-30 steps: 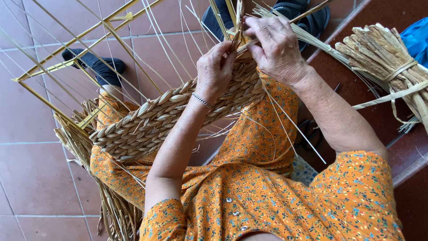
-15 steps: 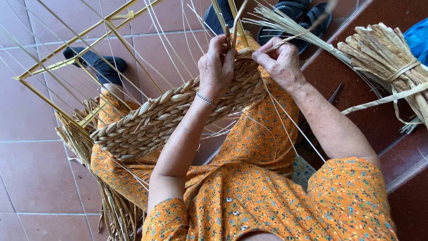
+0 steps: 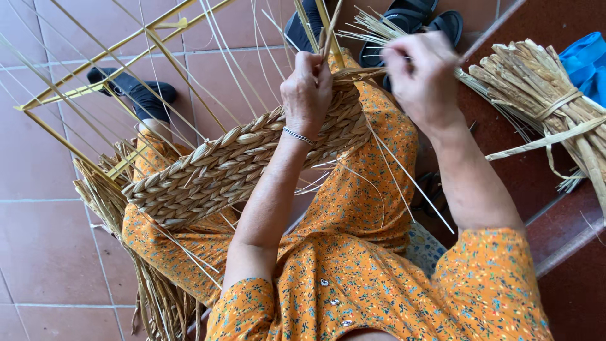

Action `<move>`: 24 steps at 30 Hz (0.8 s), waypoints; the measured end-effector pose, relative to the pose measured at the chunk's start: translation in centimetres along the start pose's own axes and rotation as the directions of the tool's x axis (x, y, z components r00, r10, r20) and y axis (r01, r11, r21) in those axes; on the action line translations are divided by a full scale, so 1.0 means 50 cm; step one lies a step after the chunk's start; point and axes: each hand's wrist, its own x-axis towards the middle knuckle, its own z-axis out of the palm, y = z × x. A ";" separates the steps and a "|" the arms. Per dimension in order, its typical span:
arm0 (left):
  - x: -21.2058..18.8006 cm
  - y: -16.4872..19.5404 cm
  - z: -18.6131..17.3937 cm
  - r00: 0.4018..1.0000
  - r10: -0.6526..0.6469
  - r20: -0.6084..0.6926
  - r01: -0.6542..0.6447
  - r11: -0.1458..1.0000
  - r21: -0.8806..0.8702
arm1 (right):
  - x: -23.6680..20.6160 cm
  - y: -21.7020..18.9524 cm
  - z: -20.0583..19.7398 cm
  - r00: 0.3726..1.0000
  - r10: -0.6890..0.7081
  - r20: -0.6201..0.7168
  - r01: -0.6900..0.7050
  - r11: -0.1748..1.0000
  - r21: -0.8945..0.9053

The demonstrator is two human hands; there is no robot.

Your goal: The person weaves a basket using dried plant fibers, interlacing strands by hand around a frame. The person briefly stands to retrieve a pair of scissors from a nearby surface, then sits back down to continue weaving.

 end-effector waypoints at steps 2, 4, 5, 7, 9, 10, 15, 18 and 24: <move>-0.003 -0.004 -0.007 0.997 -0.064 -0.038 0.061 0.996 -0.061 | 0.045 0.015 0.065 0.966 0.123 0.228 -0.184 0.945 0.269; -0.007 -0.005 -0.015 0.992 -0.112 -0.056 0.104 0.986 -0.134 | 0.076 0.038 0.115 0.843 0.260 0.472 -0.483 0.753 0.447; -0.010 -0.005 -0.020 0.990 -0.133 -0.051 0.123 0.977 -0.172 | 0.084 0.046 0.138 0.757 0.306 0.577 -0.625 0.595 0.505; -0.016 -0.004 -0.026 0.985 -0.166 -0.039 0.153 0.962 -0.227 | 0.082 0.051 0.168 0.642 0.334 0.690 -0.765 0.339 0.547; -0.020 -0.003 -0.030 0.982 -0.185 -0.031 0.170 0.948 -0.268 | 0.074 0.049 0.181 0.607 0.355 0.711 -0.792 0.197 0.578; -0.020 -0.004 -0.030 0.982 -0.185 -0.027 0.172 0.949 -0.264 | 0.069 0.044 0.183 0.616 0.388 0.685 -0.783 0.211 0.585; -0.016 -0.015 -0.024 0.999 -0.032 -0.028 0.029 0.992 -0.120 | 0.070 0.009 0.170 0.714 0.523 0.466 -0.687 0.653 0.320; -0.015 -0.015 -0.013 0.998 0.048 0.028 -0.050 0.995 0.081 | 0.085 -0.011 0.151 0.914 0.337 0.227 -0.370 0.920 0.126; -0.017 0.012 -0.007 0.958 0.024 0.287 -0.114 0.947 0.302 | 0.122 -0.023 0.122 0.965 -0.070 0.253 0.024 0.983 0.181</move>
